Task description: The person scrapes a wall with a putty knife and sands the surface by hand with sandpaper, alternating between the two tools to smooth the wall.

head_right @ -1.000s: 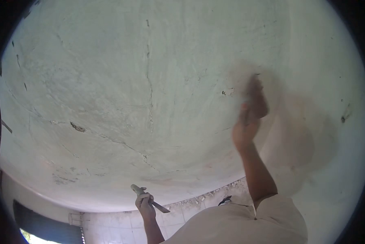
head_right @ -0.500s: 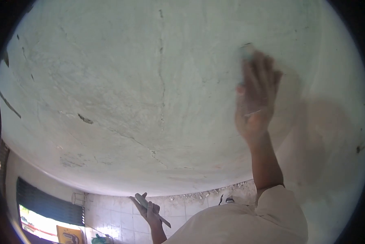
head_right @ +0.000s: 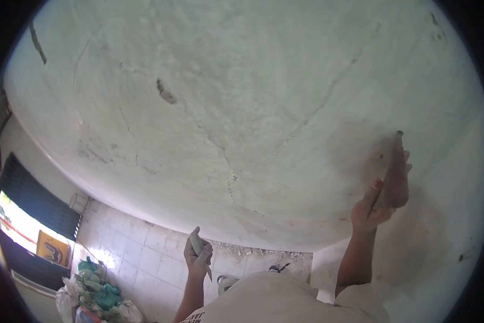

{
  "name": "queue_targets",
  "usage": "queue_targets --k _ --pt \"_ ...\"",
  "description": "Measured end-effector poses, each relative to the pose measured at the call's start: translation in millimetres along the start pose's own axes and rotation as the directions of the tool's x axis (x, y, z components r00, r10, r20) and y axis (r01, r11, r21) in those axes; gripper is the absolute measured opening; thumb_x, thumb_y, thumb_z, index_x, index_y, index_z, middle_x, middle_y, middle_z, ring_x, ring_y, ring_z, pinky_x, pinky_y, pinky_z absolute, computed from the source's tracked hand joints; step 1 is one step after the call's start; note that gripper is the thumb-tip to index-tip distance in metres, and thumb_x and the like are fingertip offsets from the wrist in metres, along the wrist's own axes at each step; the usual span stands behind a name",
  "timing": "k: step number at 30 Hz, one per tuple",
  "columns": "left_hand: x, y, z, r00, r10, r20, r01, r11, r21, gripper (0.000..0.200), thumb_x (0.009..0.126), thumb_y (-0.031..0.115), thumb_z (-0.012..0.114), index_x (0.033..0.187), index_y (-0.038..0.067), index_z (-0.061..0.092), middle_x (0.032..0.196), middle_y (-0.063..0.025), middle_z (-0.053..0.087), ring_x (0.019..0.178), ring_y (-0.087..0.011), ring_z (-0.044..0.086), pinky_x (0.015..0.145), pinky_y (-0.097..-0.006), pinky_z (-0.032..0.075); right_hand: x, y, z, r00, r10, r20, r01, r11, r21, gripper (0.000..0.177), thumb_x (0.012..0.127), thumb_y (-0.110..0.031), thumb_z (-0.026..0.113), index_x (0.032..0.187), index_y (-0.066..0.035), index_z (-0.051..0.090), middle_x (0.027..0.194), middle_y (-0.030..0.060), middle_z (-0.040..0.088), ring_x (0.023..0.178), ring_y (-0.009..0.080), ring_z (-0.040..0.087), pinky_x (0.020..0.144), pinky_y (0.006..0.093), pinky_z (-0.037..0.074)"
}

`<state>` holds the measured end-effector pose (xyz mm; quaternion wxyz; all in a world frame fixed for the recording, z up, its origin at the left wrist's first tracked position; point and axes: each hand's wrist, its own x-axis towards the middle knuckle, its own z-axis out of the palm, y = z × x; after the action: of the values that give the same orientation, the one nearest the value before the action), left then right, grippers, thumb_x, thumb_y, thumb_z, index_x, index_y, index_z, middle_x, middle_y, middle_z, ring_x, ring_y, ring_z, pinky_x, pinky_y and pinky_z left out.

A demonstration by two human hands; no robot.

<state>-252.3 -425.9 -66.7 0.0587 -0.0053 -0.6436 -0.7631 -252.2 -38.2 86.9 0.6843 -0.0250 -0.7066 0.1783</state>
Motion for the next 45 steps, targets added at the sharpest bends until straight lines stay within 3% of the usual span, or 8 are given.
queue_targets --k 2,8,11,17,22,29,38,45 --pt "0.2 -2.8 -0.5 1.000 -0.015 0.017 0.015 1.000 0.006 0.058 0.084 0.003 0.068 0.137 -0.001 0.045 0.076 -0.0024 0.059 0.049 -0.0037 0.044 0.041 -0.0186 0.035 -13.7 11.6 -12.7 0.993 0.110 0.034 -0.110 0.994 -0.001 0.033 0.097 -0.009 0.051 0.120 0.014 0.054 0.114 0.0261 0.062 0.102 0.0346 0.063 0.087 0.0374 0.046" --pt "6.6 -0.9 -20.3 0.990 -0.127 0.057 0.124 0.991 0.044 0.050 0.083 0.004 0.070 0.130 0.002 0.053 0.070 0.0015 0.054 0.048 -0.0030 0.042 0.042 -0.0193 0.035 -5.6 -24.5 3.0 0.998 0.001 -0.056 0.001 1.000 0.031 0.028 0.096 -0.010 0.054 0.111 0.014 0.058 0.103 0.0211 0.066 0.090 0.0295 0.065 0.077 0.0353 0.047" --pt "13.4 0.0 -38.3 0.980 -0.164 0.113 0.146 0.978 0.149 0.043 0.082 0.004 0.070 0.123 0.003 0.058 0.068 0.0036 0.051 0.052 -0.0029 0.043 0.047 -0.0205 0.037 -4.7 -49.6 20.5 0.996 -0.075 -0.041 0.078 0.995 0.065 0.029 0.096 -0.009 0.053 0.113 0.014 0.057 0.109 0.0217 0.064 0.092 0.0301 0.064 0.076 0.0352 0.047" --pt "25.2 7.1 -72.1 0.974 -0.155 0.167 0.113 0.964 0.239 0.039 0.082 0.007 0.072 0.119 0.004 0.061 0.068 0.0047 0.051 0.062 -0.0053 0.046 0.059 -0.0231 0.041 15.2 -106.8 58.9 0.984 -0.180 0.001 0.179 0.981 0.075 0.035 0.097 -0.008 0.051 0.122 0.017 0.052 0.126 0.0269 0.057 0.111 0.0350 0.061 0.091 0.0364 0.045" --pt "40.7 3.9 -113.8 0.970 -0.199 0.143 0.173 0.969 0.177 0.035 0.083 0.008 0.072 0.117 0.005 0.062 0.068 0.0046 0.051 0.061 -0.0053 0.046 0.057 -0.0228 0.040 59.7 -158.4 89.8 0.926 -0.367 0.093 0.359 0.929 0.095 0.039 0.098 -0.011 0.051 0.126 0.015 0.049 0.134 0.0287 0.050 0.121 0.0387 0.054 0.095 0.0393 0.043" --pt "55.9 6.1 -167.8 0.978 -0.198 0.069 0.194 0.979 0.060 0.035 0.083 0.008 0.071 0.117 0.005 0.061 0.064 0.0055 0.049 0.054 -0.0037 0.045 0.050 -0.0220 0.037 123.9 -211.1 139.1 0.720 -0.692 0.051 0.691 0.722 0.049 0.032 0.100 -0.014 0.046 0.120 0.008 0.054 0.128 0.0224 0.056 0.129 0.0429 0.043 0.105 0.0557 0.035" --pt "82.9 -15.1 -206.8 0.976 -0.208 0.058 0.207 0.978 0.031 0.032 0.081 0.012 0.074 0.110 0.005 0.064 0.067 0.0053 0.048 0.060 -0.0059 0.043 0.056 -0.0239 0.038 186.4 -272.8 161.7 0.499 -0.828 0.255 0.866 0.486 -0.114 0.036 0.098 -0.011 0.046 0.130 0.005 0.049 0.132 0.0163 0.055 0.130 0.0392 0.044 0.107 0.0502 0.034" --pt "111.8 -15.6 -228.7 0.964 -0.215 0.154 0.207 0.976 0.062 0.032 0.080 0.011 0.075 0.110 0.005 0.064 0.069 0.0050 0.048 0.064 -0.0066 0.043 0.059 -0.0235 0.039 227.5 -317.5 186.3 0.471 -0.831 0.296 0.882 0.455 -0.124 0.035 0.096 -0.010 0.044 0.128 0.002 0.051 0.135 0.0147 0.053 0.129 0.0368 0.045 0.107 0.0480 0.034"
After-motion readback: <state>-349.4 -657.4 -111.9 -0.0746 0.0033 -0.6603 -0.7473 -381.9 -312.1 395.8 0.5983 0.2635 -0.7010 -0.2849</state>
